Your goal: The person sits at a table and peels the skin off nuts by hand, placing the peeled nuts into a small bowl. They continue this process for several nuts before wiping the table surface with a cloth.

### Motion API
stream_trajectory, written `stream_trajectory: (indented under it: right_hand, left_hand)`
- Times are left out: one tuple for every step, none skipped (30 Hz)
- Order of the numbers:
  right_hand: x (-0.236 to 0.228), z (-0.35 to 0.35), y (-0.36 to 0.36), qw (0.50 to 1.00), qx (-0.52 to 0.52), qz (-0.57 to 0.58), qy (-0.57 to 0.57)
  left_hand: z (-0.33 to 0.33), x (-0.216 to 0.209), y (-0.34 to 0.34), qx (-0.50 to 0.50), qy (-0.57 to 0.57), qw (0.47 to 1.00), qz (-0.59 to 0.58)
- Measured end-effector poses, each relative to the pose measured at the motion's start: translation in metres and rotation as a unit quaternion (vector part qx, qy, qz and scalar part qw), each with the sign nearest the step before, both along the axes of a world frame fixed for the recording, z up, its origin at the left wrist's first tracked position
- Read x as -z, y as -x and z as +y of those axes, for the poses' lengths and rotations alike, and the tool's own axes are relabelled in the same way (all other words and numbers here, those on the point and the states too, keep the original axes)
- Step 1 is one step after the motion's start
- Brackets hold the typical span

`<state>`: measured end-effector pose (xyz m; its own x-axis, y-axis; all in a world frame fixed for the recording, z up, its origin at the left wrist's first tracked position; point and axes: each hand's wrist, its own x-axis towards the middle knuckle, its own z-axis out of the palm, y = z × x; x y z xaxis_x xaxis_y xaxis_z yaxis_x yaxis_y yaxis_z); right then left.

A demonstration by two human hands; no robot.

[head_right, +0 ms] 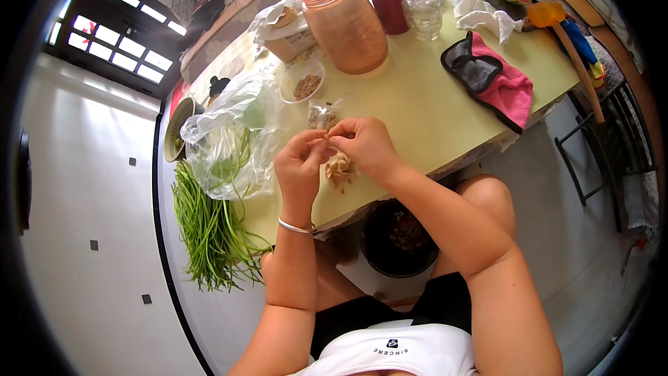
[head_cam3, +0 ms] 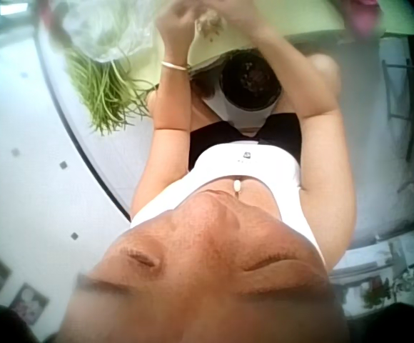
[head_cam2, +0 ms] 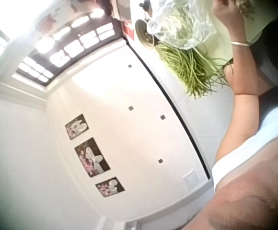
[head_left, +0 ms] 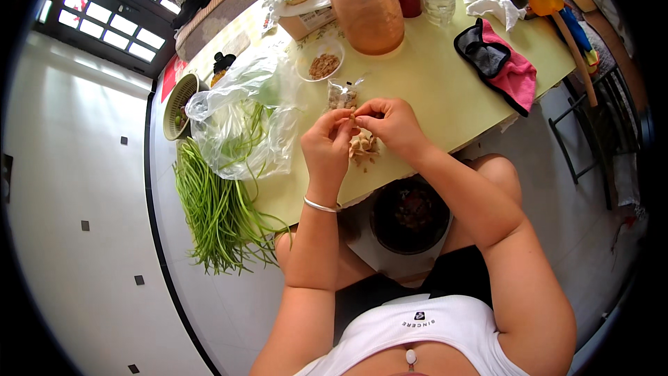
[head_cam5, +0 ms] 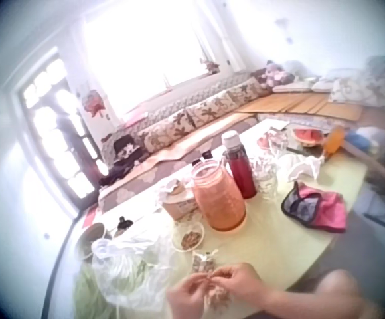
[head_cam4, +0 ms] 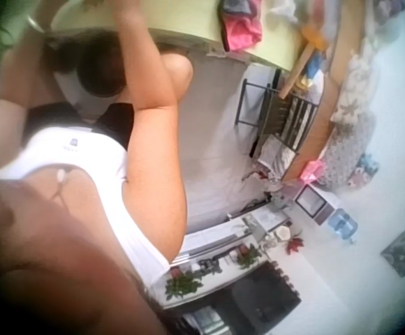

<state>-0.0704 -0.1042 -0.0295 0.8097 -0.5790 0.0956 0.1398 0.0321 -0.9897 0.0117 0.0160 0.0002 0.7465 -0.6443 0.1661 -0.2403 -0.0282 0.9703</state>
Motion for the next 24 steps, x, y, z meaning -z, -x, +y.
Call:
stream_trajectory:
  right_hand:
    - [0.000,-0.001,0.000,0.999,-0.015,0.004,-0.033]
    - [0.001,-0.002,0.001,0.997,-0.030,0.008,-0.065]
    - [0.001,-0.003,0.001,0.994,-0.045,0.013,-0.098]
    - [0.002,-0.003,0.001,0.993,-0.050,0.009,-0.110]
    - [0.003,-0.003,0.000,0.991,-0.055,0.004,-0.122]
    - [0.004,-0.003,-0.001,0.989,-0.061,0.001,-0.135]
    - [0.004,-0.002,-0.001,0.989,-0.058,0.005,-0.136]
    - [0.003,-0.001,-0.001,0.989,-0.056,0.010,-0.137]
    - [0.003,0.000,-0.002,0.989,-0.054,0.014,-0.138]
    - [0.003,0.001,-0.002,0.992,-0.047,0.014,-0.113]
    - [0.002,0.002,-0.002,0.995,-0.040,0.013,-0.088]
    - [0.000,0.003,-0.002,0.997,-0.033,0.011,-0.063]
    - [-0.001,0.005,-0.002,0.999,-0.031,0.013,-0.042]
    - [-0.003,0.006,-0.002,0.999,-0.028,0.014,-0.022]
    - [-0.004,0.007,-0.002,1.000,-0.025,0.016,-0.002]
    - [-0.005,0.008,-0.002,1.000,-0.020,0.015,0.007]
    - [-0.006,0.010,-0.002,1.000,-0.016,0.014,0.017]
    - [-0.007,0.011,-0.001,1.000,-0.010,0.012,0.026]
    - [-0.007,0.013,0.000,1.000,-0.004,0.018,0.023]
    - [-0.007,0.015,0.001,1.000,0.002,0.024,0.019]
    - [-0.007,0.016,0.001,0.999,0.008,0.030,0.016]
    - [-0.006,0.017,0.001,0.999,0.011,0.029,0.012]
    - [-0.005,0.018,0.001,0.999,0.015,0.027,0.008]
    - [-0.003,0.018,0.001,0.999,0.019,0.027,0.005]
  left_hand:
    - [0.000,-0.001,0.000,-0.001,0.000,1.000,-0.006]
    - [0.000,0.002,-0.002,0.001,0.010,1.000,-0.018]
    - [0.000,0.006,-0.005,0.004,0.020,0.999,-0.029]
    - [0.001,0.009,-0.008,0.007,0.029,0.999,-0.039]
    - [0.001,0.010,-0.009,0.006,0.025,0.999,-0.048]
    - [0.002,0.011,-0.011,0.005,0.020,0.998,-0.057]
    - [0.002,0.010,-0.011,0.003,0.014,0.998,-0.066]
    - [0.003,0.009,-0.009,-0.001,-0.003,0.997,-0.080]
    - [0.003,0.004,-0.006,-0.006,-0.020,0.995,-0.094]
    - [0.003,0.003,-0.005,-0.011,-0.037,0.993,-0.108]
    - [0.004,0.005,-0.006,-0.013,-0.030,0.995,-0.096]
    - [0.005,0.006,-0.007,-0.017,-0.023,0.996,-0.086]
    - [0.005,0.006,-0.008,-0.021,-0.016,0.997,-0.076]
    - [0.006,0.005,-0.007,-0.026,-0.017,0.997,-0.068]
    - [0.006,0.003,-0.006,-0.030,-0.018,0.998,-0.059]
    - [0.006,0.002,-0.005,-0.033,-0.019,0.998,-0.051]
    - [0.006,0.003,-0.005,-0.040,-0.026,0.997,-0.053]
    - [0.006,0.004,-0.004,-0.045,-0.032,0.997,-0.054]
    - [0.006,0.004,-0.004,-0.051,-0.038,0.996,-0.056]
    - [0.005,0.005,-0.002,-0.056,-0.036,0.995,-0.076]
    - [0.005,0.006,-0.001,-0.062,-0.035,0.993,-0.096]
    - [0.004,0.007,0.000,-0.068,-0.033,0.990,-0.117]
    - [0.004,0.007,0.001,-0.069,-0.035,0.989,-0.128]
    - [0.004,0.006,0.001,-0.070,-0.036,0.987,-0.138]
